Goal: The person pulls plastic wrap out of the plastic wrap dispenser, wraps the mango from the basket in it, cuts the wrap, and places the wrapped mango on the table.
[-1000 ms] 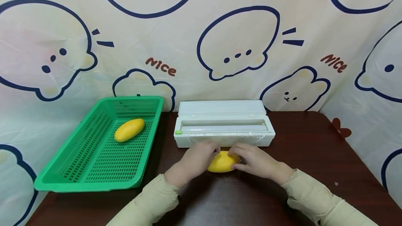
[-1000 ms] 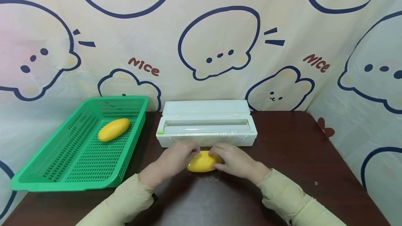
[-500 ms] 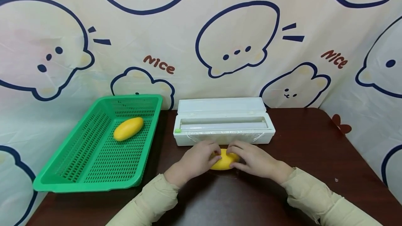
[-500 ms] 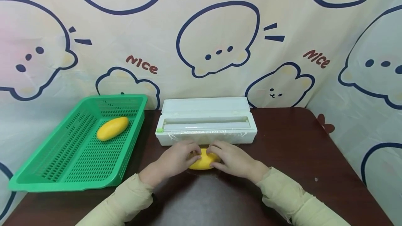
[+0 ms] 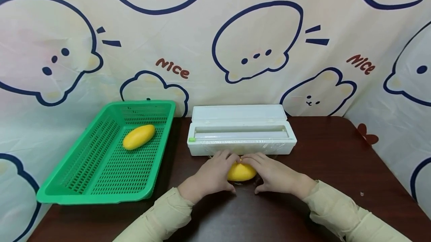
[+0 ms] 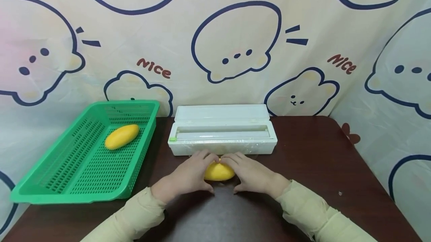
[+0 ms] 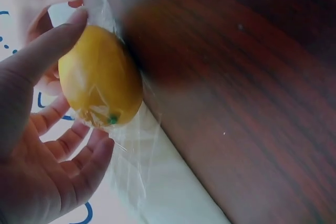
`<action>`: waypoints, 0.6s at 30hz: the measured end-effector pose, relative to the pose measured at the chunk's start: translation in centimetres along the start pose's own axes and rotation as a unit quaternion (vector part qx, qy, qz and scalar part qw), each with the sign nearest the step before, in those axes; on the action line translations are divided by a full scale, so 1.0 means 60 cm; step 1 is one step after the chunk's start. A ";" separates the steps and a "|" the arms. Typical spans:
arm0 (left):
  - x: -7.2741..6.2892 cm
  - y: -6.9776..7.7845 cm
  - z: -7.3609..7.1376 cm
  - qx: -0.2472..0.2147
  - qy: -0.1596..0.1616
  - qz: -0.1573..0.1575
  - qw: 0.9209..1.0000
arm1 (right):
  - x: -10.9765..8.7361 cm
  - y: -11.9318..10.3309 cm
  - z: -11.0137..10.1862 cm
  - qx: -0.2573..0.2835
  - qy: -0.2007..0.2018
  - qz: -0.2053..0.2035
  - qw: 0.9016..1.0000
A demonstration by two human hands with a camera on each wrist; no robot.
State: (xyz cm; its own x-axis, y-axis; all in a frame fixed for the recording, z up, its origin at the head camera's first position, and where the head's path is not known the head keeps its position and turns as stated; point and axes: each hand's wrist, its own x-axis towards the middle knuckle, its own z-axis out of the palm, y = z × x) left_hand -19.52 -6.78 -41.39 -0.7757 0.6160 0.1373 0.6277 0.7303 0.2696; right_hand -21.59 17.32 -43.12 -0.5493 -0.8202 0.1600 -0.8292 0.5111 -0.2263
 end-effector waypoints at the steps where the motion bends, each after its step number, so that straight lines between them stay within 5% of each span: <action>1: 0.000 0.000 0.002 0.007 0.003 0.000 1.000 | 0.000 0.000 0.001 -0.005 0.005 -0.006 1.000; 10: -0.003 -0.002 0.010 0.032 0.040 0.016 0.999 | 0.005 0.003 -0.002 -0.018 0.039 -0.031 0.999; 18: -0.004 -0.007 0.005 -0.037 0.034 0.008 0.999 | 0.004 0.002 -0.002 0.016 0.028 0.002 0.999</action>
State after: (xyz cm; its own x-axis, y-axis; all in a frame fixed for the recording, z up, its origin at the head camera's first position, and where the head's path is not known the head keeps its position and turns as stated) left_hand -19.60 -7.13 -41.80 -0.7694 0.6049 0.2053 0.6360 0.6949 0.3356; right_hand -21.84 17.21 -42.99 -0.5586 -0.8021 0.2113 -0.8233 0.5054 -0.2583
